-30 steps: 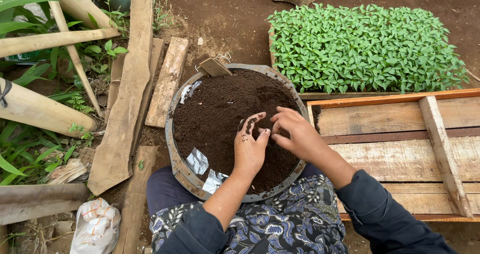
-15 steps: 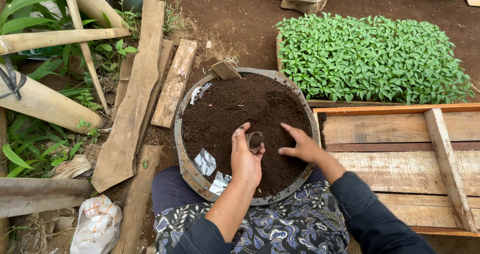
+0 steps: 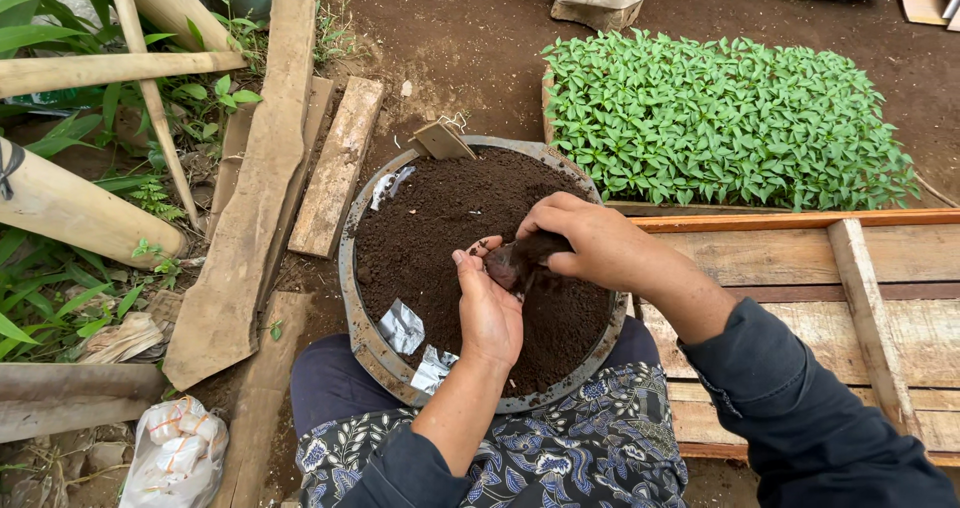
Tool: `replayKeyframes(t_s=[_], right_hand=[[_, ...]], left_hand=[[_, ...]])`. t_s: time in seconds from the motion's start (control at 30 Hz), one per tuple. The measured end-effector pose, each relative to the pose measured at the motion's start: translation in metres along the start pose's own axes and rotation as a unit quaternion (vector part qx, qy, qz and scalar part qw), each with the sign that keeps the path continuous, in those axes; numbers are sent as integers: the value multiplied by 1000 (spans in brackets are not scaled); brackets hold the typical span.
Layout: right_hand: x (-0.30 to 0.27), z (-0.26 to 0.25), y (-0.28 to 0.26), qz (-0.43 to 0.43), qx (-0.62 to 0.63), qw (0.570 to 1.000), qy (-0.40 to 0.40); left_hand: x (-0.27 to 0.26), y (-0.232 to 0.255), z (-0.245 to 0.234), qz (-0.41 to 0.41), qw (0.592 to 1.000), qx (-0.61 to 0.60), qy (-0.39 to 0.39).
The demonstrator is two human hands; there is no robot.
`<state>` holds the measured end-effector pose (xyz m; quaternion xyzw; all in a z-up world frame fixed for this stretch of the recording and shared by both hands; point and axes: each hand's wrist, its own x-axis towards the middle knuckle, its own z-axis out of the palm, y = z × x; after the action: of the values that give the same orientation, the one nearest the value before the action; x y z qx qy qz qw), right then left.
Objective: The person scoops soil from a large basin and fills small transparent plastic seedling pouches by hand. They then place the filled pouches into a wooden tray next to them.
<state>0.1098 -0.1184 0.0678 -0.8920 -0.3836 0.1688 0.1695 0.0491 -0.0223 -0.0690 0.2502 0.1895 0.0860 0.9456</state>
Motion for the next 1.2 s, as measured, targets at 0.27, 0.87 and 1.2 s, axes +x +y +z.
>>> replayKeyframes(t_s=[0.27, 0.87, 1.2], right_hand=[[8, 42, 31, -28, -5, 990, 138], [-27, 53, 135, 229, 199, 935, 185], [-44, 192, 388, 409, 130, 859, 280]], left_hand=[[-17, 10, 25, -25, 999, -14, -22], [5, -37, 63, -61, 974, 185, -112], [-38, 39, -48, 245, 629, 737, -32]])
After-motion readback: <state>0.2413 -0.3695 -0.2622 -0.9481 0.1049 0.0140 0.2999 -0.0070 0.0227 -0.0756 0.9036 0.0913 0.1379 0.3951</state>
